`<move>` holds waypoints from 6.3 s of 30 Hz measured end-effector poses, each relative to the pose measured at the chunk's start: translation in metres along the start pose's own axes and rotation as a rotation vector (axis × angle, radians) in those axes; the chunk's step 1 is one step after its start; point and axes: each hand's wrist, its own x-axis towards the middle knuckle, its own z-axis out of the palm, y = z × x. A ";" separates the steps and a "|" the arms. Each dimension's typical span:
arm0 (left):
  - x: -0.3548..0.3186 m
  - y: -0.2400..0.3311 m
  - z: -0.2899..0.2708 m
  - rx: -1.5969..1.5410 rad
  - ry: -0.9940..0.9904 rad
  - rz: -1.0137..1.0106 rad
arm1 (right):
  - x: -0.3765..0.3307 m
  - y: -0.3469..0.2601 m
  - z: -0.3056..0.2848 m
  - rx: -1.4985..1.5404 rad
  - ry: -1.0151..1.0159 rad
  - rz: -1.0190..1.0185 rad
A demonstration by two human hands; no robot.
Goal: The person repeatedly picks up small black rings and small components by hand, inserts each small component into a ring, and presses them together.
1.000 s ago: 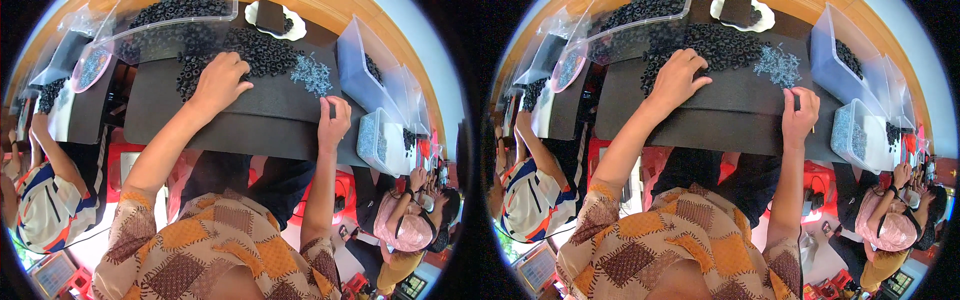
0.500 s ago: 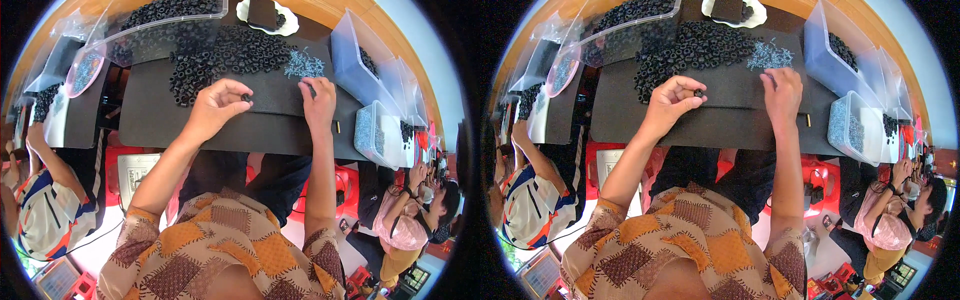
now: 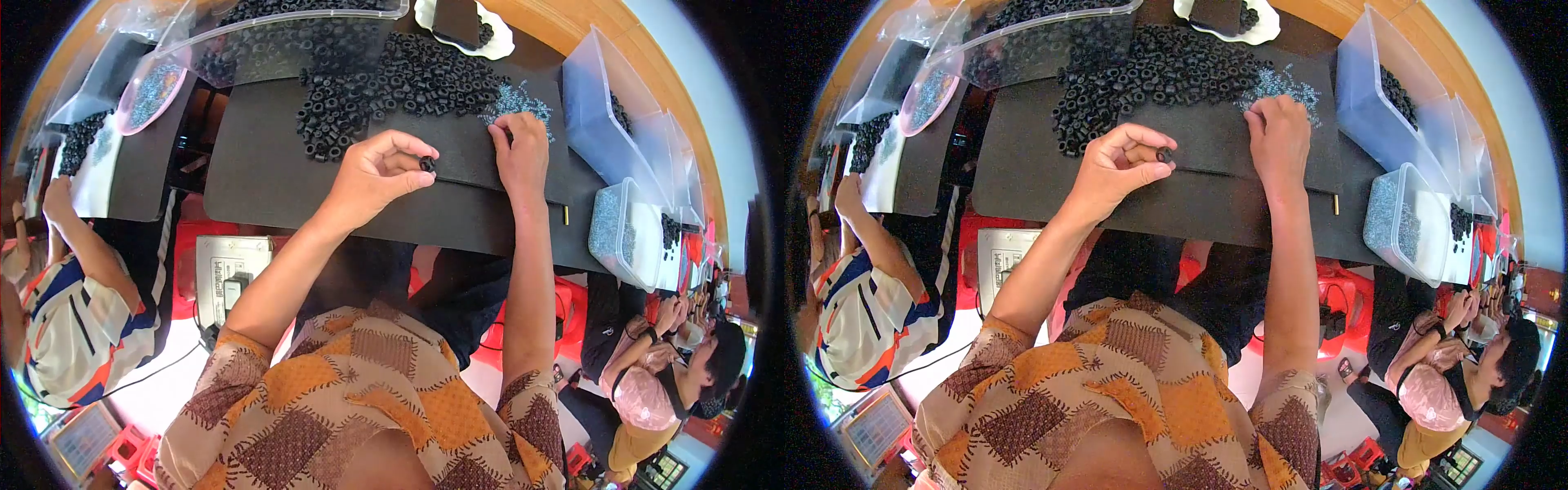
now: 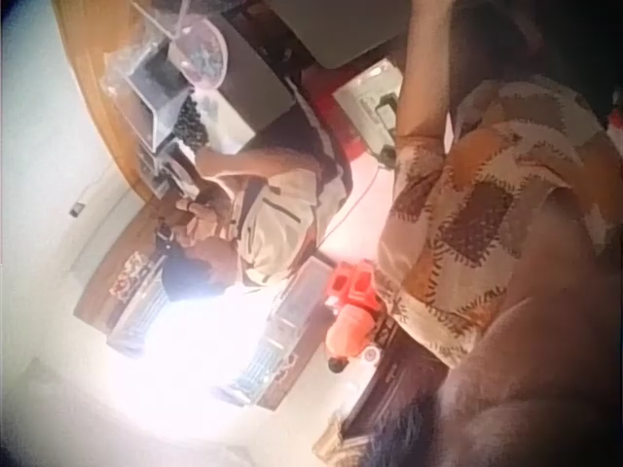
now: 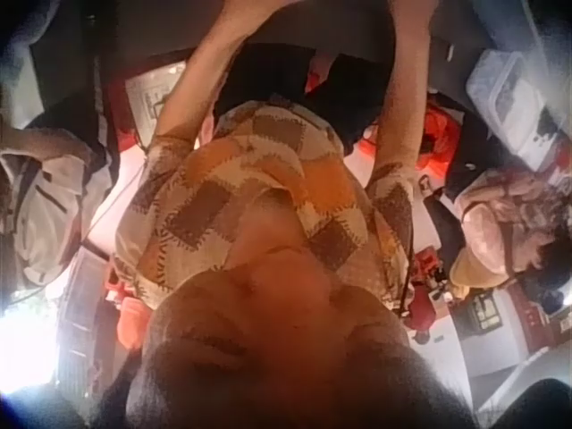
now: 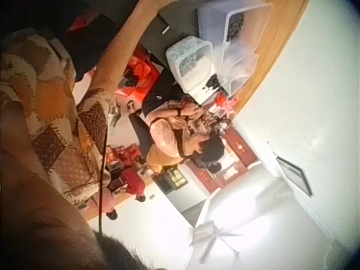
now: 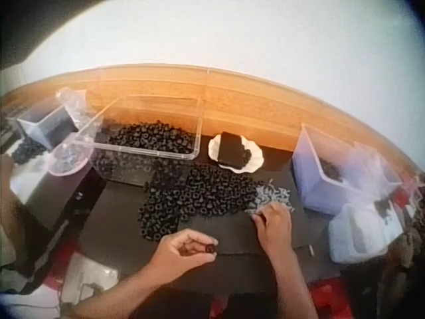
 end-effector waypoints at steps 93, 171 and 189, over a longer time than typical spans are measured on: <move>-0.015 0.002 -0.013 -0.385 0.103 -0.094 | 0.035 -0.072 0.014 1.171 -0.307 0.426; -0.024 0.020 -0.013 -0.119 -0.302 -0.279 | -0.054 -0.094 -0.030 1.169 -0.548 0.104; -0.026 0.013 -0.014 -0.179 -0.375 -0.268 | -0.052 -0.104 -0.036 1.063 -0.695 -0.038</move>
